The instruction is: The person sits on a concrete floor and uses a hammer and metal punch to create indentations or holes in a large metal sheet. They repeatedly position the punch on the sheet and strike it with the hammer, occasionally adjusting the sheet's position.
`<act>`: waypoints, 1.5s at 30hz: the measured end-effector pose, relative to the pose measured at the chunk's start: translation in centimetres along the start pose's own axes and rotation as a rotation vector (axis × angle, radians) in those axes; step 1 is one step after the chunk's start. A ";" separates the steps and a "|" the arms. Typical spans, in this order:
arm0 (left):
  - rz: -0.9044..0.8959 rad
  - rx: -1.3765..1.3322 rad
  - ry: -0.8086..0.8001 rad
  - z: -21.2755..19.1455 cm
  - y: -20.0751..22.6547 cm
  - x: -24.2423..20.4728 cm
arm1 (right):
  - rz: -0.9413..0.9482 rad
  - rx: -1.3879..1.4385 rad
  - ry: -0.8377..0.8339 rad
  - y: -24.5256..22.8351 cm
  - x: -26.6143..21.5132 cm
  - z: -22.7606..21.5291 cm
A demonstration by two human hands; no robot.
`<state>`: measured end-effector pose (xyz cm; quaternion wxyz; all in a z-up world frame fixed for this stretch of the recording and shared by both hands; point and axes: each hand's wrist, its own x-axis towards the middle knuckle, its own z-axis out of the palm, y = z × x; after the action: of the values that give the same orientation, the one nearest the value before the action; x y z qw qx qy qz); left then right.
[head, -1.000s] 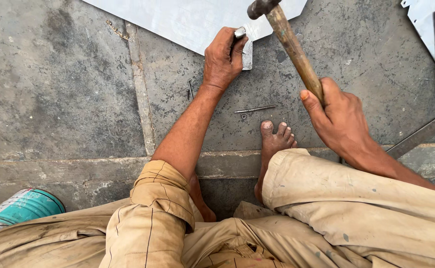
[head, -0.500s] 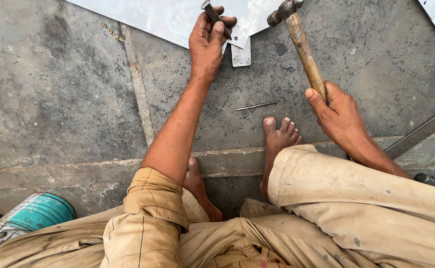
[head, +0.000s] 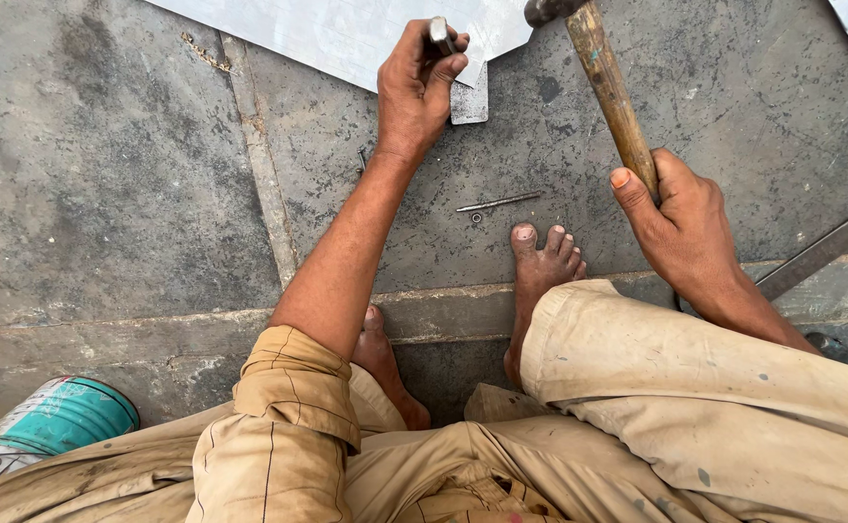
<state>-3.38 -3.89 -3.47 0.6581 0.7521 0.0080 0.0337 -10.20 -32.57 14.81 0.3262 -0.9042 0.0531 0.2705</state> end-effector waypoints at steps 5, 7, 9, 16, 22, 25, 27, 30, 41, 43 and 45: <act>0.113 0.317 0.037 0.9 0.7 -0.7 | -0.553 0.290 0.254 -1.4 -1.6 -0.9; 0.146 0.320 0.054 1.0 1.2 -0.5 | -0.639 0.580 0.297 -2.4 -0.9 -0.5; 0.148 0.323 0.060 1.0 1.8 -0.3 | -0.381 -0.020 0.036 -3.3 -0.2 -0.7; 0.119 0.375 0.062 1.2 1.7 -0.9 | -0.411 -0.008 0.155 -4.8 -1.4 -1.2; 0.035 0.257 0.049 1.2 0.9 -0.4 | -0.214 -0.298 0.018 -3.3 0.7 0.5; -0.123 -0.051 0.132 0.9 -0.6 0.0 | -0.133 -0.229 0.074 -1.2 0.7 1.2; -0.213 -0.256 0.166 0.7 -1.7 0.1 | -0.151 -0.190 0.078 -0.2 0.5 2.1; -0.223 -0.434 0.181 0.4 -2.8 0.7 | -0.181 -0.191 0.080 0.3 0.4 2.5; -0.180 -0.475 0.283 1.0 -3.6 0.6 | -0.621 0.135 0.196 0.9 2.5 5.0; -0.199 -0.483 0.277 0.9 -3.1 0.7 | -0.361 -0.416 0.023 0.9 3.4 5.9; -0.219 -0.489 0.279 0.8 -2.8 0.5 | -0.239 -0.262 0.018 0.7 2.9 6.3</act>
<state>-2.71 -4.25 -6.31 0.8120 0.5540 0.1709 0.0665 -10.79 -28.98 8.88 0.2349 -0.9413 -0.0874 0.2263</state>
